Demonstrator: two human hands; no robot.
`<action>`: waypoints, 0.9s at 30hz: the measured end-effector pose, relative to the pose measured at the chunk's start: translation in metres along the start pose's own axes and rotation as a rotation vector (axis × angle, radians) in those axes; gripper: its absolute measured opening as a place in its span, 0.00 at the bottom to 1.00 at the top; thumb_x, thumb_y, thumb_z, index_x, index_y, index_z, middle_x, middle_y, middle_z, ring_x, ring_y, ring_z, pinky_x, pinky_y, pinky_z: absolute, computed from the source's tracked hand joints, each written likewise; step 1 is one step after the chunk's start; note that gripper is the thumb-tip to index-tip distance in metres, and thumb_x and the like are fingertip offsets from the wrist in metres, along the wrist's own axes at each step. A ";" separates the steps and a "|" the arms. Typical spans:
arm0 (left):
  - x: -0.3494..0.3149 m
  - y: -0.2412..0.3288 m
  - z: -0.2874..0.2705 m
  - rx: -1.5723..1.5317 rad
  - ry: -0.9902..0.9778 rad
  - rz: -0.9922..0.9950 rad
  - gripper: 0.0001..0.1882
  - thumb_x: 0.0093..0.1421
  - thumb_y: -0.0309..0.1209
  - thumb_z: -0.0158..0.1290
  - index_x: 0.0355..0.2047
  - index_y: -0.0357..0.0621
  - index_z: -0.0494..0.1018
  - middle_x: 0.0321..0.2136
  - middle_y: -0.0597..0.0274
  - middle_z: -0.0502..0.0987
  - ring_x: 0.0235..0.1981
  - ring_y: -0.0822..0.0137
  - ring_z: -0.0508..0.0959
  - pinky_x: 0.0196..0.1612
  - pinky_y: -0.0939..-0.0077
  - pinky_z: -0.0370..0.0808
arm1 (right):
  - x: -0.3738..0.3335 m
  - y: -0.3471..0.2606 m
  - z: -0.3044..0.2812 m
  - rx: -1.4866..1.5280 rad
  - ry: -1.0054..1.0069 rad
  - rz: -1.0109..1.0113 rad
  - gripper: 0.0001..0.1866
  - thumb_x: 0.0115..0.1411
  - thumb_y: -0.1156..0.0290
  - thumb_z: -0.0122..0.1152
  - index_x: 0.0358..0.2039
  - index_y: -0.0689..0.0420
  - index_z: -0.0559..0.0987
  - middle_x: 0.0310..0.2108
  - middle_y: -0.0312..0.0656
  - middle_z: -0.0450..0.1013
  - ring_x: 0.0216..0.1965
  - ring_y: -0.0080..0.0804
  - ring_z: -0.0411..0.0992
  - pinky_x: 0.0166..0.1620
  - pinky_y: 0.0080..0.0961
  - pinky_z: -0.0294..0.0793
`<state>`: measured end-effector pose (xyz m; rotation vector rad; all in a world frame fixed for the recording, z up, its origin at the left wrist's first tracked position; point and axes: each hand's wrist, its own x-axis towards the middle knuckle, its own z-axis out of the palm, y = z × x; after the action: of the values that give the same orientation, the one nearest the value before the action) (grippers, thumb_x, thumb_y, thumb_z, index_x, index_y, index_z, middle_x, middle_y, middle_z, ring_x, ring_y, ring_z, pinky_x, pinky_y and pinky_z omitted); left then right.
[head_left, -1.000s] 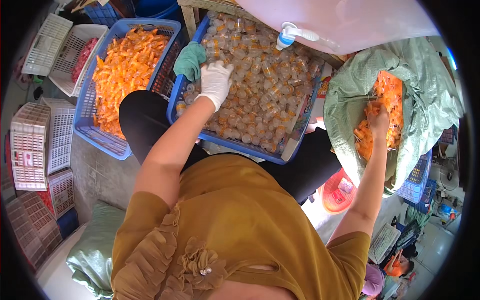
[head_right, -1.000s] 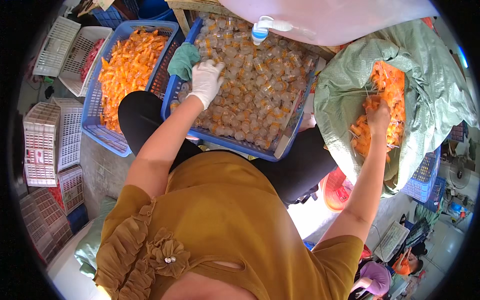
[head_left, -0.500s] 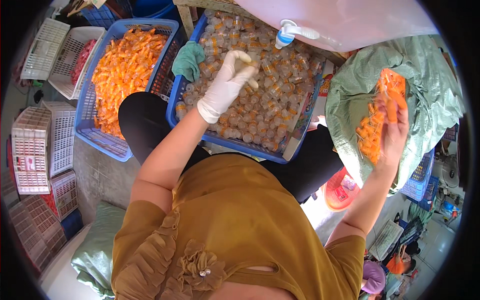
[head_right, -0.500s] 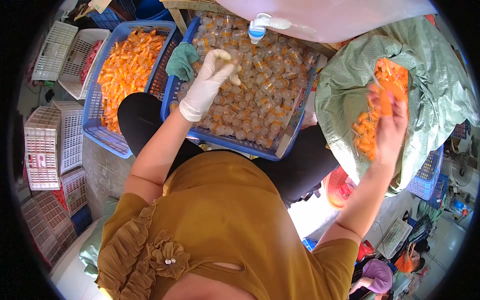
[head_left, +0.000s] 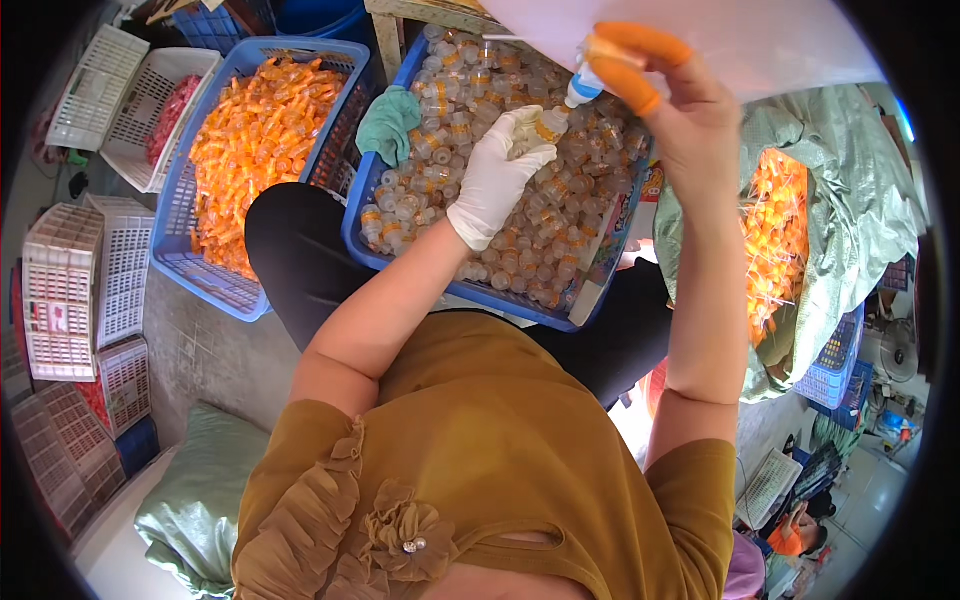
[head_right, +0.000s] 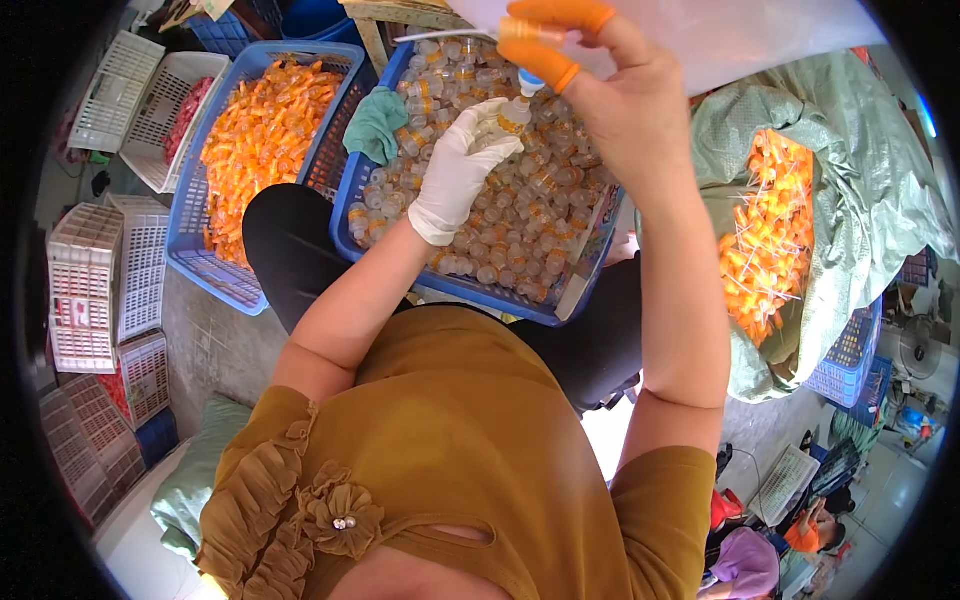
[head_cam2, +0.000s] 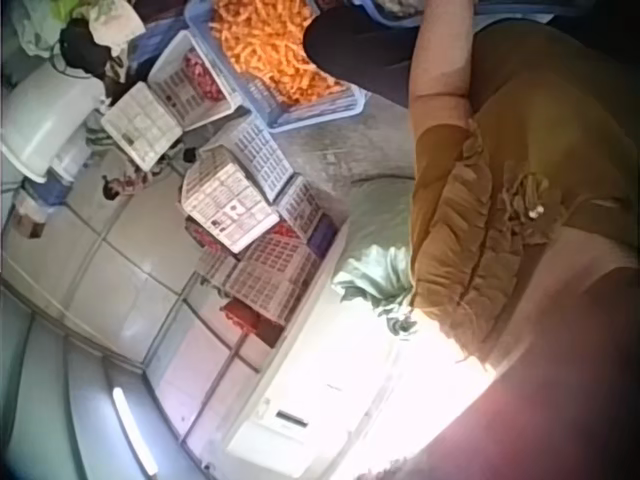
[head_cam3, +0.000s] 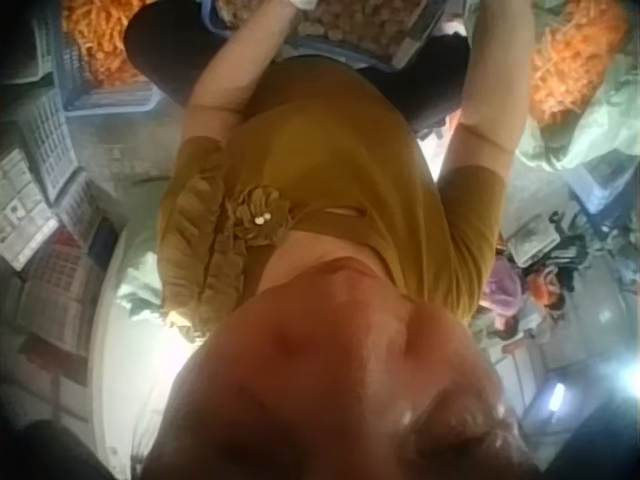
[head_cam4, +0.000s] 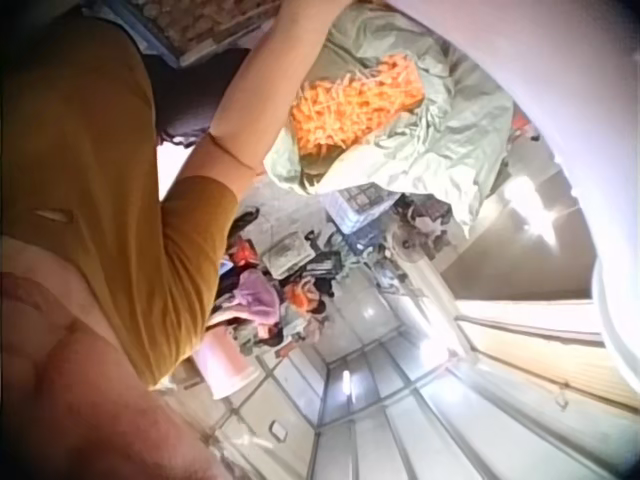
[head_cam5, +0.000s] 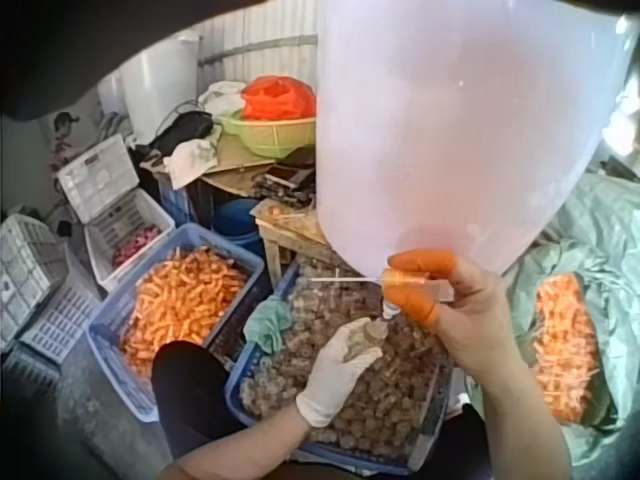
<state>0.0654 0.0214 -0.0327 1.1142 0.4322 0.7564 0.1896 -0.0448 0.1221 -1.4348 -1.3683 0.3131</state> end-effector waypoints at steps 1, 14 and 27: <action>0.002 -0.001 0.000 0.028 0.011 0.024 0.25 0.60 0.19 0.53 0.57 0.38 0.63 0.47 0.59 0.74 0.46 0.72 0.75 0.49 0.78 0.73 | -0.002 0.011 0.006 -0.074 0.010 0.006 0.14 0.55 0.76 0.66 0.43 0.61 0.80 0.39 0.35 0.78 0.42 0.21 0.73 0.48 0.20 0.70; 0.008 -0.010 -0.001 0.019 -0.007 -0.015 0.26 0.58 0.16 0.53 0.57 0.36 0.62 0.50 0.59 0.73 0.51 0.71 0.72 0.55 0.78 0.70 | -0.009 0.033 0.011 0.376 0.125 0.219 0.14 0.57 0.76 0.65 0.44 0.64 0.78 0.39 0.38 0.77 0.42 0.22 0.74 0.49 0.19 0.71; 0.010 -0.009 0.001 0.091 -0.004 -0.012 0.24 0.60 0.21 0.54 0.56 0.35 0.62 0.47 0.58 0.74 0.47 0.71 0.75 0.51 0.79 0.72 | -0.019 0.002 0.010 0.310 0.183 -0.044 0.16 0.53 0.84 0.64 0.44 0.62 0.79 0.43 0.37 0.76 0.44 0.23 0.73 0.49 0.21 0.71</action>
<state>0.0755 0.0266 -0.0397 1.1967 0.4736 0.7294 0.1770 -0.0550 0.1076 -1.1453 -1.1453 0.3399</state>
